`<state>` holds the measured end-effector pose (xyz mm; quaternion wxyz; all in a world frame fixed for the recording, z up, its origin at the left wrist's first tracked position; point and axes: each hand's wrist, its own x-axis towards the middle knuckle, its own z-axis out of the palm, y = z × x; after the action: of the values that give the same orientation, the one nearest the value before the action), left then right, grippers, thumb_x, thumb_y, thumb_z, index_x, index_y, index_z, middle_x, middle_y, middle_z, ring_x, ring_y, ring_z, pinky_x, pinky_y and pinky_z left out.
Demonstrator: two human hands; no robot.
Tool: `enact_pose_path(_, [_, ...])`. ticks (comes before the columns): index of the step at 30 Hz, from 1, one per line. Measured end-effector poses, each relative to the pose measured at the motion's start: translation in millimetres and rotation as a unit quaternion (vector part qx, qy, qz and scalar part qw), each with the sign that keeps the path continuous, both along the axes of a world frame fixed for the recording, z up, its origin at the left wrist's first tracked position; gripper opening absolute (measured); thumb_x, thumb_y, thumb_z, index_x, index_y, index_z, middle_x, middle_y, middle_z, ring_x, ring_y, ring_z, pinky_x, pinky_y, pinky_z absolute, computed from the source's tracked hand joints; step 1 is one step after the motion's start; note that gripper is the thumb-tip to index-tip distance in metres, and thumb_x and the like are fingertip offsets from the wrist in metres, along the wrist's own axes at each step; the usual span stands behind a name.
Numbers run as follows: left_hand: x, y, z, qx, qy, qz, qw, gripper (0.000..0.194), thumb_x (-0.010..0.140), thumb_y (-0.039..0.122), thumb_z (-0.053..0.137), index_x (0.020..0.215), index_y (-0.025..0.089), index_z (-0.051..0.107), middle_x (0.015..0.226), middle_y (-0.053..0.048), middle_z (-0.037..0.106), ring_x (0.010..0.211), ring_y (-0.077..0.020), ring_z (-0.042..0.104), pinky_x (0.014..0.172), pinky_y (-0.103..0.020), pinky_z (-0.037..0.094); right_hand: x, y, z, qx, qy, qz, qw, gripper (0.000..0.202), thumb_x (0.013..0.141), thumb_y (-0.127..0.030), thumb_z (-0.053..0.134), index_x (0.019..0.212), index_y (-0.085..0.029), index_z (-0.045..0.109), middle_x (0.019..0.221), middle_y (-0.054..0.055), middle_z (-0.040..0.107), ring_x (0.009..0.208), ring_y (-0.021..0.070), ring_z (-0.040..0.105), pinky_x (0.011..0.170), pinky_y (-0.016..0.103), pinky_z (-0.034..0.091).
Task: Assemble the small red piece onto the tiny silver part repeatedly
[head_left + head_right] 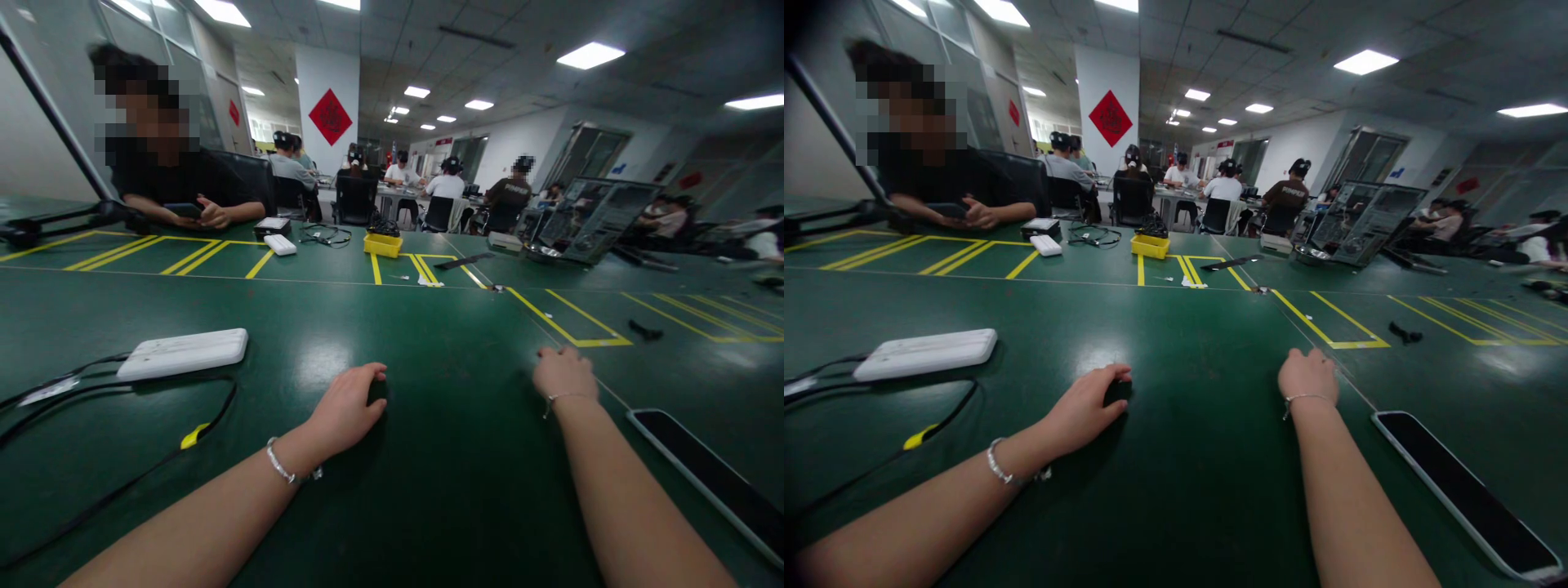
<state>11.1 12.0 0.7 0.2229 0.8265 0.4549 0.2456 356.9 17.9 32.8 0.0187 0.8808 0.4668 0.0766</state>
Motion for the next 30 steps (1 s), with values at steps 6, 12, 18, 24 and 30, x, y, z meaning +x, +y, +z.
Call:
enact_pose_path(6, [-1,0,-0.3,0.005,0.011,-0.007,1.0,0.037,0.072,0.027,0.052,0.108,0.021,0.047,0.108,-0.006,0.055,0.103,-0.0222,0.048,0.09,-0.039,0.036,8,-1,-7.8,-0.046,0.021,-0.003,0.999,0.035,0.076,-0.011,0.033,0.098,-0.006,0.059,0.101,0.022,0.05,0.09,0.0283,0.053,0.069,0.035,0.043])
enact_pose_path(12, [0,0,0.2,0.009,0.006,-0.023,1.0,0.036,0.073,0.028,0.052,0.108,0.023,0.048,0.11,-0.005,0.054,0.104,-0.0229,0.047,0.09,-0.041,0.034,-50,6,-3.2,-0.048,0.074,0.138,0.987,0.025,0.072,-0.012,0.042,0.085,-0.01,0.063,0.09,0.014,0.053,0.079,0.0191,0.055,0.069,0.028,0.04])
enact_pose_path(18, [4,-6,7.3,0.002,-0.021,-0.042,0.999,0.039,0.066,0.027,0.06,0.104,0.023,0.049,0.097,-0.003,0.059,0.091,-0.021,0.053,0.079,-0.035,0.04,-152,-17,-1.2,-0.004,0.363,0.378,0.852,0.012,0.067,-0.019,0.053,0.076,-0.017,0.06,0.076,0.002,0.055,0.066,0.0106,0.051,0.062,0.022,0.04])
enact_pose_path(24, [7,-12,12.8,-0.034,-0.049,-0.033,0.998,0.015,0.072,0.021,0.05,0.087,0.021,0.05,0.068,0.003,0.057,0.059,-0.012,0.052,0.052,-0.022,0.035,-186,-29,-9.0,0.011,0.595,0.352,0.722,0.013,0.066,-0.021,0.056,0.077,-0.016,0.051,0.068,-0.001,0.055,0.061,0.0092,0.05,0.057,0.022,0.04])
enact_pose_path(30, [5,-6,9.0,-0.074,-0.102,-0.016,0.992,0.011,0.073,0.024,0.05,0.083,0.02,0.053,0.062,0.004,0.053,0.056,-0.0102,0.049,0.053,-0.022,0.035,-132,-4,-3.0,0.051,0.422,0.368,0.827,0.021,0.075,-0.029,0.048,0.09,-0.017,0.055,0.084,0.005,0.059,0.077,0.0146,0.054,0.072,0.029,0.041])
